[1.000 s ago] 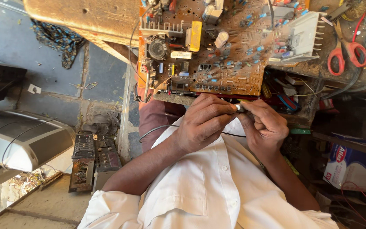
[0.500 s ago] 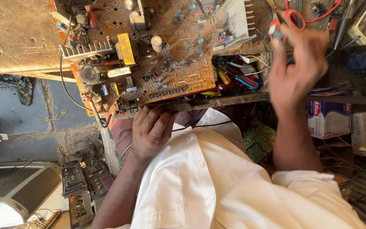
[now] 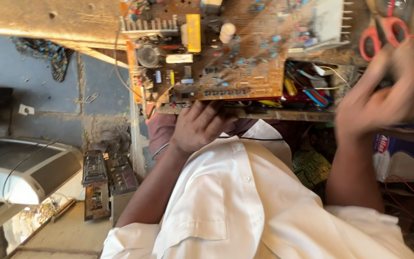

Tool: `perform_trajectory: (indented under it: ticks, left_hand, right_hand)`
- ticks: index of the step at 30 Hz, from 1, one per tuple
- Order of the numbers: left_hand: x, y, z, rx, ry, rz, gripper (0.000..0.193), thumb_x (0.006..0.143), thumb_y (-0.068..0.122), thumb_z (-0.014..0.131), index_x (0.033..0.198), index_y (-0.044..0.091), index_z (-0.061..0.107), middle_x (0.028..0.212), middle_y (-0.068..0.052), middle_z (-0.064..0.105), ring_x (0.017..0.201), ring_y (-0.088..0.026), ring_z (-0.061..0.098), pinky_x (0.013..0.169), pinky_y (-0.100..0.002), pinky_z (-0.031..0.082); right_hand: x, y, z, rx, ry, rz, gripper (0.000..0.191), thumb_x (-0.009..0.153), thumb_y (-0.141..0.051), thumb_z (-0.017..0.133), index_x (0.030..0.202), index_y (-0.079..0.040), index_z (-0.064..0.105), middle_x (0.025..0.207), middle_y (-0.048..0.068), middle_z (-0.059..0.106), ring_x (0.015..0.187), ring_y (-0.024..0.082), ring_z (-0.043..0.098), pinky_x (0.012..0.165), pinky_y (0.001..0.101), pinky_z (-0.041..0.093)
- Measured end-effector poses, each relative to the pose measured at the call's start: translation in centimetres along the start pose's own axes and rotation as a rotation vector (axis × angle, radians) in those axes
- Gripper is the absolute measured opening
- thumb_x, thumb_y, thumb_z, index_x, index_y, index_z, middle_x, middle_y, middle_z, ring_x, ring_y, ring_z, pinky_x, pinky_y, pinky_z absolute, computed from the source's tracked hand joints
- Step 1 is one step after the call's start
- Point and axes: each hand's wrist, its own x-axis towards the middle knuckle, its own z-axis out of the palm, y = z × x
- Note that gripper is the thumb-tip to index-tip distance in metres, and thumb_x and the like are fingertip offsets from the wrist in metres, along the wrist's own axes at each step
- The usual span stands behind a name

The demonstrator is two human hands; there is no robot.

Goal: The person works on a large green circuit board at a cluttered repair bench, holding it steady while using a screwdriver on its components, then desolders and solders joints with a soldering iron, uses pliers on a component, flips the board over, and continues soldering on the other side.

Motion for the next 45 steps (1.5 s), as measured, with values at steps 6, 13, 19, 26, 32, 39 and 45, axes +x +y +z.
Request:
perform_trajectory:
  ticks: [6, 13, 19, 26, 32, 39, 45]
  left_hand:
    - [-1.4, -0.5, 2.3, 0.227, 0.019, 0.079, 0.039, 0.095, 0.054, 0.084, 0.088, 0.021, 0.065, 0.115, -0.007, 0.069, 0.082, -0.023, 0.060, 0.067, -0.036, 0.046]
    - [-2.4, -0.8, 4.4, 0.416, 0.154, 0.122, 0.058, 0.096, 0.074, 0.077, 0.096, 0.018, 0.063, 0.114, -0.005, 0.068, 0.088, -0.022, 0.061, 0.076, -0.039, 0.043]
    - [-2.8, -1.1, 5.3, 0.435, 0.187, 0.123, 0.061, 0.098, 0.077, 0.074, 0.100, 0.018, 0.060, 0.114, -0.003, 0.067, 0.089, -0.019, 0.061, 0.079, -0.037, 0.041]
    - [-3.2, -1.5, 5.7, 0.489, 0.215, 0.144, 0.059, 0.100, 0.078, 0.069, 0.100, 0.020, 0.061, 0.110, -0.001, 0.066, 0.086, -0.016, 0.060, 0.081, -0.034, 0.038]
    - [-2.9, -1.4, 5.2, 0.512, 0.228, 0.134, 0.060, 0.100, 0.079, 0.067, 0.100, 0.019, 0.062, 0.110, -0.001, 0.068, 0.085, -0.015, 0.059, 0.080, -0.034, 0.037]
    - [-2.5, -1.8, 4.7, 0.437, 0.240, 0.162, 0.060, 0.099, 0.075, 0.070, 0.098, 0.015, 0.064, 0.106, -0.003, 0.069, 0.085, -0.017, 0.059, 0.078, -0.034, 0.040]
    - [-3.4, -2.3, 4.3, 0.502, 0.212, 0.208, 0.057, 0.096, 0.070, 0.070, 0.096, 0.013, 0.065, 0.106, -0.005, 0.070, 0.087, -0.021, 0.062, 0.077, -0.036, 0.041]
  right_hand:
    - [-7.8, -4.9, -0.1, 0.046, -0.178, -0.022, 0.016, 0.107, -0.003, 0.064, 0.121, 0.003, 0.064, 0.095, 0.016, 0.061, 0.088, 0.035, 0.057, 0.083, 0.0519, 0.048]
    - [-11.6, -3.1, -0.2, 0.122, -0.029, 0.429, 0.018, 0.109, 0.002, 0.057, 0.127, 0.002, 0.053, 0.107, 0.019, 0.057, 0.084, 0.030, 0.061, 0.078, 0.0405, 0.053]
    - [-9.6, -2.3, 1.1, -0.088, -0.133, 0.225, 0.011, 0.106, 0.000, 0.052, 0.115, 0.001, 0.058, 0.081, 0.011, 0.060, 0.078, 0.031, 0.056, 0.076, 0.0469, 0.043]
    - [-8.6, -3.2, 1.6, -0.100, -0.112, 0.228, 0.011, 0.103, 0.001, 0.052, 0.112, 0.002, 0.060, 0.083, 0.014, 0.057, 0.080, 0.033, 0.054, 0.077, 0.0482, 0.042]
    - [-9.1, -3.3, 1.6, -0.102, -0.096, 0.226, 0.010, 0.103, -0.001, 0.053, 0.110, 0.002, 0.059, 0.092, 0.019, 0.057, 0.084, 0.036, 0.054, 0.078, 0.0491, 0.042]
    - [-8.7, -4.0, 1.8, -0.129, -0.102, 0.231, 0.008, 0.101, -0.003, 0.054, 0.105, 0.002, 0.060, 0.089, 0.019, 0.057, 0.080, 0.037, 0.052, 0.077, 0.0516, 0.039]
    - [-10.2, -3.4, 2.0, -0.146, -0.077, 0.200, 0.008, 0.105, -0.007, 0.057, 0.106, 0.000, 0.062, 0.095, 0.019, 0.060, 0.088, 0.038, 0.057, 0.083, 0.0517, 0.043]
